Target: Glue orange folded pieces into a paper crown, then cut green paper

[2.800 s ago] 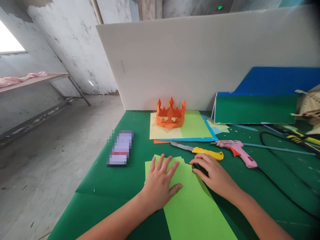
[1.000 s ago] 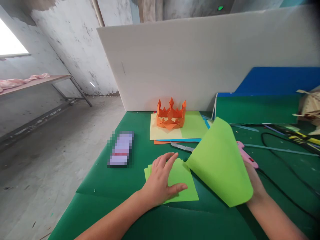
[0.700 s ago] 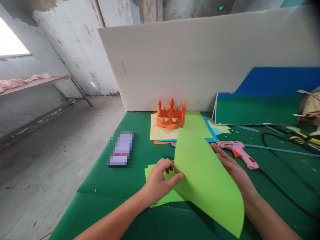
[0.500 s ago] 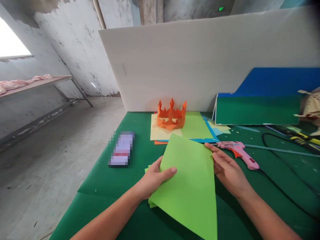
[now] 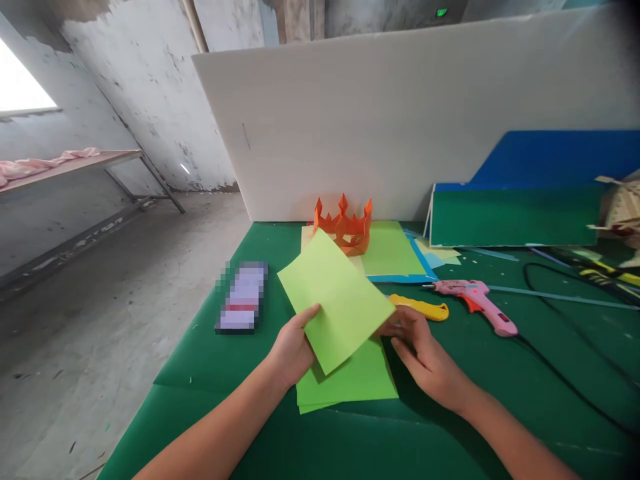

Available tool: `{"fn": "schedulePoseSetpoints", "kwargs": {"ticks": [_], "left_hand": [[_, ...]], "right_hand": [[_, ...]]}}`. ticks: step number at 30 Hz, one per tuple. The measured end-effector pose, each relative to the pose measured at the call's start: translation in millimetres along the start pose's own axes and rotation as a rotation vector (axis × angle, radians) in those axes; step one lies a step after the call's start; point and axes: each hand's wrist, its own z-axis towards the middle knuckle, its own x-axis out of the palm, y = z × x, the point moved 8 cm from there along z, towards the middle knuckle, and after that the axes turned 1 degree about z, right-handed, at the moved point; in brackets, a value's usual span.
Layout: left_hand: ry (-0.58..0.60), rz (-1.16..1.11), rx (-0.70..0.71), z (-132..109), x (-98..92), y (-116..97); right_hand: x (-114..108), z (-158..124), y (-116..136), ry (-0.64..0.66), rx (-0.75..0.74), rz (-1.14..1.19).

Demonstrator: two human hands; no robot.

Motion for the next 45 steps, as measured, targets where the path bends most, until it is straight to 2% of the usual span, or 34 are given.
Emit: {"fn": "schedulePoseSetpoints", "kwargs": {"ticks": [3,6,10,13,16,20,25,28,30,35,40,45], "left_hand": [[-0.031,0.049,0.006,0.6,-1.9,5.6],[-0.072,0.086,0.015,-1.6,-2.9,5.4],[-0.044,0.065,0.053,1.2,-2.7,3.1],[0.052,0.028,0.116,5.7,1.5,0.2],[0.099,0.033,0.115,7.3,4.1,1.7],[0.127,0.057,0.11,5.9,7.3,2.7],[0.046,0.192,0.098,5.7,-0.2,6.2],[0.042,0.271,0.084,5.6,-1.4,8.2],[0.061,0.296,0.078,5.5,0.3,8.3],[0.051,0.315,0.037,2.8,3.9,7.9],[0.044,0.352,0.028,-3.8,9.8,6.5],[0.012,0.433,0.047,-7.8,10.4,5.6]], "right_hand": [[-3.3,1.8,-4.5,0.026,0.034,-0.163],[-12.9,3.8,-9.3,-0.011,0.051,-0.227],[-15.7,1.3,0.1,-0.08,-0.059,-0.191],[4.4,-0.4,7.1,0.049,-0.099,-0.187],[20.7,2.2,4.6,0.15,-0.05,-0.292],[17.9,9.8,2.0,0.081,-0.035,-0.403],[14.4,11.0,10.0,0.018,-0.107,-0.449],[20.3,10.5,15.7,0.059,-0.159,-0.443],[23.4,12.0,14.1,0.088,-0.144,-0.454],[17.6,17.1,6.9,0.031,-0.073,-0.527],[14.6,11.6,14.9,-0.012,-0.159,-0.575],[10.0,2.5,11.1,-0.064,-0.132,-0.699]]}}
